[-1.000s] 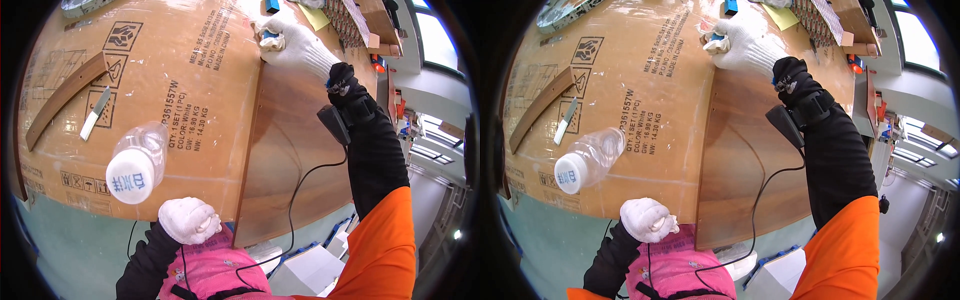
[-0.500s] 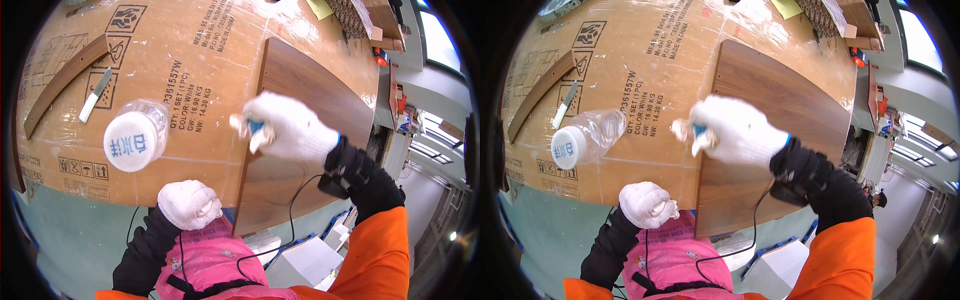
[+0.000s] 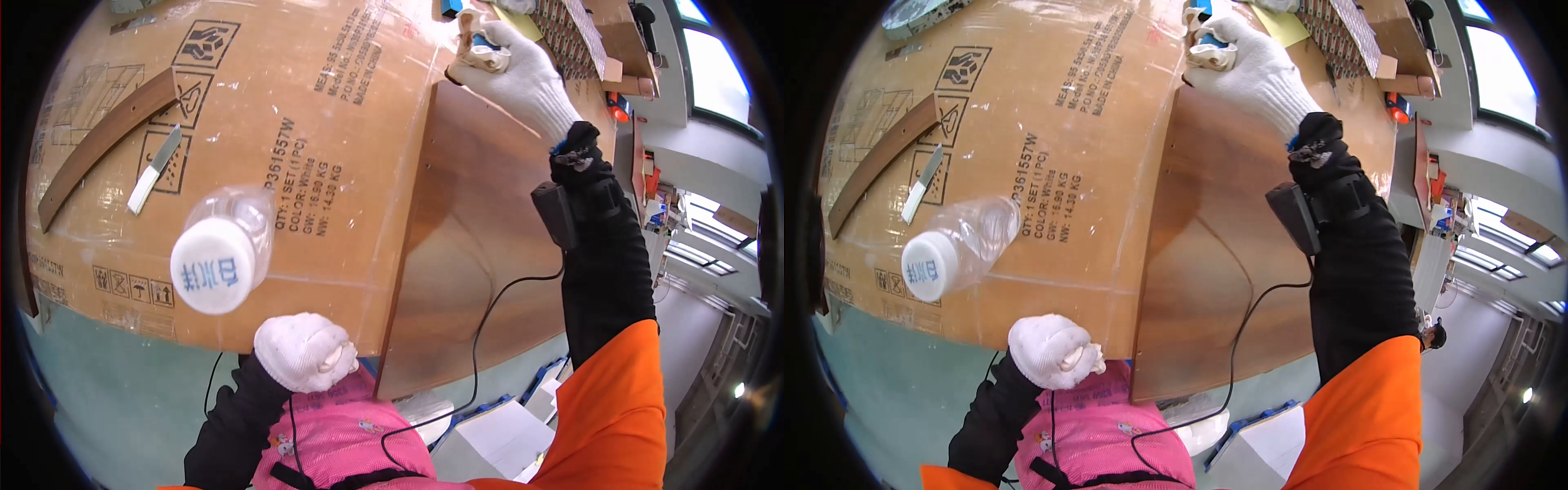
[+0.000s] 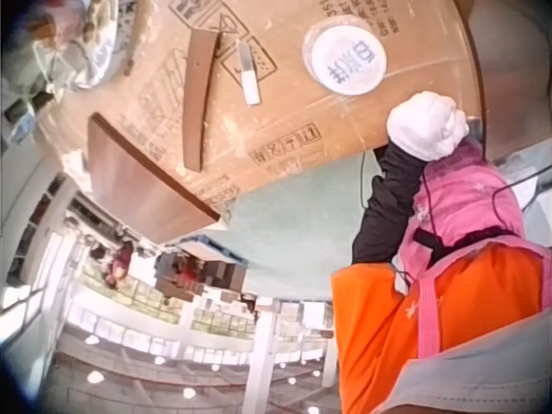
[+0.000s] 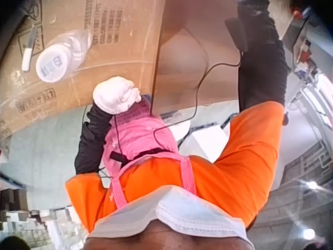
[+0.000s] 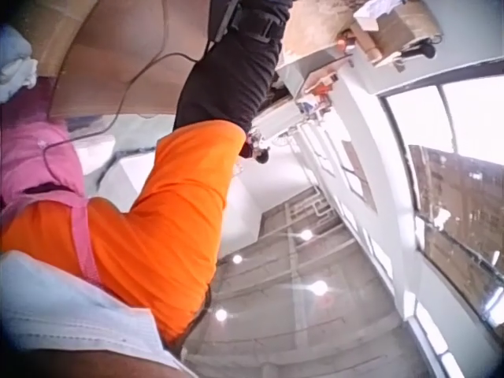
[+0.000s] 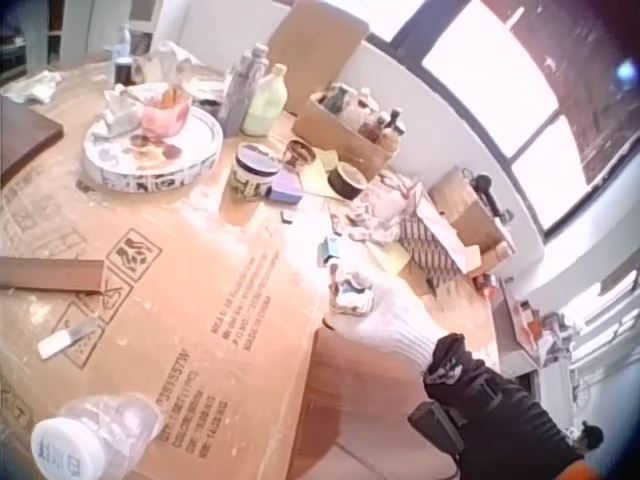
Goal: The person applies a liquid wood stain to a dark wood panel using a cloth and a sponge applicator, then moves the finished panel to a stack.
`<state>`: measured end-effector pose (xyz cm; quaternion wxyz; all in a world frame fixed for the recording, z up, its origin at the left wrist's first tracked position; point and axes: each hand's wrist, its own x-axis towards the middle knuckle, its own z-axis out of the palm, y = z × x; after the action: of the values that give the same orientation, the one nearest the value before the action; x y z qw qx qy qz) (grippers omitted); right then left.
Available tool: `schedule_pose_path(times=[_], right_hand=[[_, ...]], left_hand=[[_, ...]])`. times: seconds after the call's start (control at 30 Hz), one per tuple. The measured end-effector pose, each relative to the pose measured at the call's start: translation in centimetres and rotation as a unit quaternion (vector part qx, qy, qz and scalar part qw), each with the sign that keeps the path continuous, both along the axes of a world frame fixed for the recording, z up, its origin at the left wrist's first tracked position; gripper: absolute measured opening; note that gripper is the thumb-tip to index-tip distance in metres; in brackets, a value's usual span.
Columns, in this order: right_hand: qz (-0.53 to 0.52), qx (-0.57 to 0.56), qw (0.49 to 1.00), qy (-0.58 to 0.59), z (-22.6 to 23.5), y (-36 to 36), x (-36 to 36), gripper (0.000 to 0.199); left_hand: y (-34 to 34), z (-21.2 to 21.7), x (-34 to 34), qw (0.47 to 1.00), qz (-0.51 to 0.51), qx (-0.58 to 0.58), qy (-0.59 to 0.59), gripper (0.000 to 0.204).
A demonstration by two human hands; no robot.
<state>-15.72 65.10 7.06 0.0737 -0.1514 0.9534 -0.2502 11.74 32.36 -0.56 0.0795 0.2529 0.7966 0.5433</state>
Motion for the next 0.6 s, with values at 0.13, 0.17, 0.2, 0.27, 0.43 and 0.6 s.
schedule_pose_path(times=[0.13, 0.17, 0.2, 0.27, 0.43, 0.6], right_hand=[[0.011, -0.027, 0.999, -0.023, -1.1, -1.1, -1.3, 0.04], [0.046, 0.007, 0.999, 0.006, -1.5, -1.2, -1.6, 0.041], [0.046, 0.059, 0.997, 0.015, -1.9, -1.0, -1.7, 0.043], [0.087, 0.132, 0.984, 0.078, -2.5, -0.4, -1.6, 0.044], [0.142, 0.076, 0.982, 0.101, -3.1, -0.6, 0.6, 0.032], [0.055, -0.02, 0.998, -0.007, -2.8, -3.5, 6.6, 0.016]], left_hand=[[-0.1, 0.0, -0.1, 1.0, -0.007, -0.002, -0.003, 0.016], [-0.1, -0.1, -0.1, 1.0, -0.01, -0.004, -0.003, 0.016], [-0.1, -0.1, 0.0, 1.0, -0.006, -0.004, -0.001, 0.016], [0.0, -0.1, 0.0, 1.0, -0.006, -0.008, 0.009, 0.016], [0.1, -0.1, 0.0, 1.0, -0.003, -0.007, -0.002, 0.016], [0.0, -0.3, -0.1, 1.0, -0.022, 0.003, 0.01, 0.017]])
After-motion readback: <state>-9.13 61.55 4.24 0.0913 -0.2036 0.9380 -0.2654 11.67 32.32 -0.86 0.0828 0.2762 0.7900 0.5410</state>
